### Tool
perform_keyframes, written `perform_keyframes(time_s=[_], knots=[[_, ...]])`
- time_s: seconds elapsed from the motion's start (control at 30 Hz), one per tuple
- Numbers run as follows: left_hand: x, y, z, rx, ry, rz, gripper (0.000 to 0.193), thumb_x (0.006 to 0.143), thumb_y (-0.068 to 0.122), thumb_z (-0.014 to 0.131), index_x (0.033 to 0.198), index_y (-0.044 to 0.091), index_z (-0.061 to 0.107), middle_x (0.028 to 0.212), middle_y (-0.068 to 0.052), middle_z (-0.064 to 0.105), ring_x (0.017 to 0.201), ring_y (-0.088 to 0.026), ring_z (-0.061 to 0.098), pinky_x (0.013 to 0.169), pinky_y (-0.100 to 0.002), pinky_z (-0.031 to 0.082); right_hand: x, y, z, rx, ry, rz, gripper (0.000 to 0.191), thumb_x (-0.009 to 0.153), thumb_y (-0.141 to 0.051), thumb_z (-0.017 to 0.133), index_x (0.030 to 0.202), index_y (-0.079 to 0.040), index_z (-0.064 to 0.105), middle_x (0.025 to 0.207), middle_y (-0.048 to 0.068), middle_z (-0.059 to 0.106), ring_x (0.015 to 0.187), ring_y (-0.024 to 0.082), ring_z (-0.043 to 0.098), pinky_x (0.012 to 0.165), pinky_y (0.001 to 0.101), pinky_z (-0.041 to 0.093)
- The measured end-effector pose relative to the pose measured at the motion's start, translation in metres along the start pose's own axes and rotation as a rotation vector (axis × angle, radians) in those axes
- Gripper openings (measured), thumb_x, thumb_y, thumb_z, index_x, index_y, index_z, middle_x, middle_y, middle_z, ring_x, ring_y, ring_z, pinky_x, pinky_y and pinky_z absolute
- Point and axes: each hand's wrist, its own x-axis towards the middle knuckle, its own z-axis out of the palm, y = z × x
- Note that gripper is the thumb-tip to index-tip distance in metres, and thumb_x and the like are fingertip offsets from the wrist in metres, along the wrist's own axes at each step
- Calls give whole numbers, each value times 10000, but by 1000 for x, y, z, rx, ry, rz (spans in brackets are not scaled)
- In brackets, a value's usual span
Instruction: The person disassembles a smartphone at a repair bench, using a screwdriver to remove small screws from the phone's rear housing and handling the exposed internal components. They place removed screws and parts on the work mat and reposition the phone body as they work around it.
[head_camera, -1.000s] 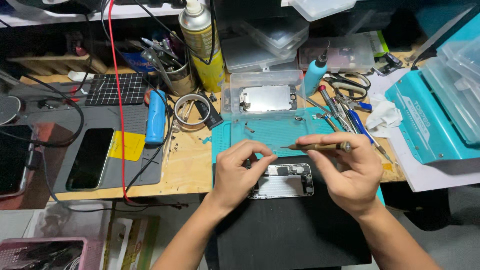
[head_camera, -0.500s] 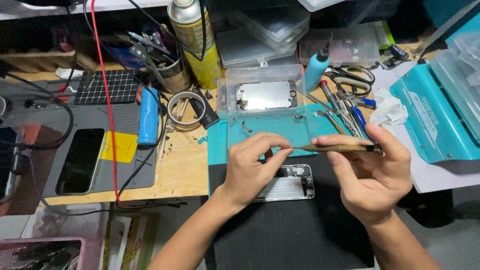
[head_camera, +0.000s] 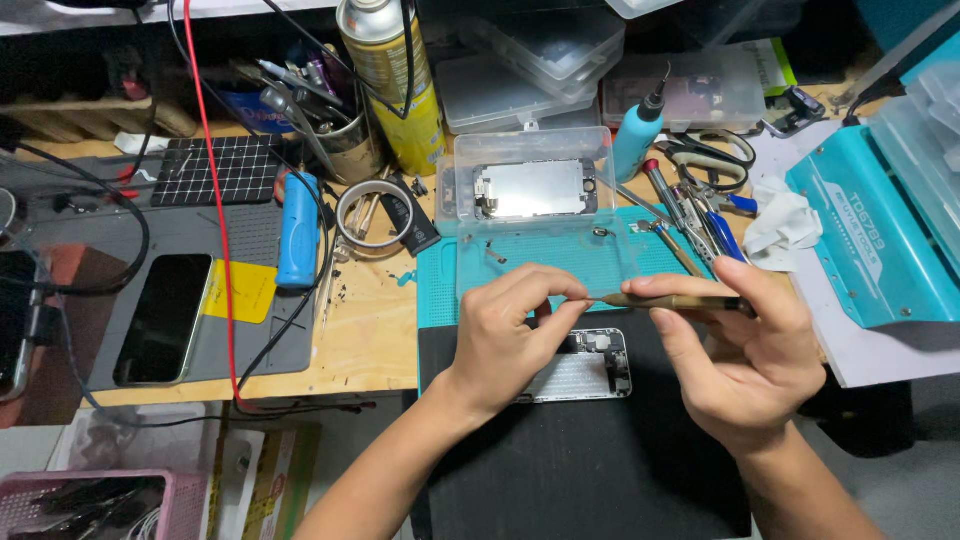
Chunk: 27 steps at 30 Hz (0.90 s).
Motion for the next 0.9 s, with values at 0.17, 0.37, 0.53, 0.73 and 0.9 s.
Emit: perform_keyframes(time_s=[0.17, 0.37, 0.53, 0.73, 0.9], knots=[[-1, 1, -1, 6, 6, -1, 78, 886, 27, 782, 935, 41, 723, 936, -38, 752, 651, -101, 672, 562, -230, 529, 1, -1, 1, -4, -21, -12, 639, 945, 211, 641, 1486, 9, 366, 1202, 238, 624, 1049, 339, 749, 940, 416, 662], [-3, 1, -4, 33, 9, -14, 71, 878, 32, 781, 923, 47, 728, 920, -36, 750, 626, -97, 665, 555, -234, 521, 3, -6, 0, -40, -67, -25, 616, 919, 205, 662, 1448, 29, 401, 1139, 266, 695, 1038, 335, 751, 920, 377, 631], [-6, 1, -8, 30, 14, -15, 69, 875, 36, 781, 915, 52, 728, 919, -32, 750, 618, -97, 662, 552, -234, 517, 6, -9, 4, -57, -78, -46, 590, 910, 204, 670, 1420, 46, 419, 1129, 269, 685, 1036, 332, 756, 905, 362, 633], [-7, 3, -15, 49, 6, -33, 126, 875, 56, 791, 977, 54, 718, 953, -43, 744, 624, -108, 655, 565, -249, 524, 10, -12, 9, -50, -102, -46, 582, 916, 205, 662, 1419, 51, 413, 1127, 267, 692, 1038, 327, 755, 887, 359, 634], [-23, 0, -42, 126, 17, -98, 265, 870, 47, 767, 1118, 23, 679, 1060, -91, 719, 679, -157, 649, 630, -286, 549, 9, -14, 13, -27, -133, -43, 593, 933, 211, 650, 1447, 29, 417, 1145, 259, 697, 1040, 312, 750, 915, 370, 638]])
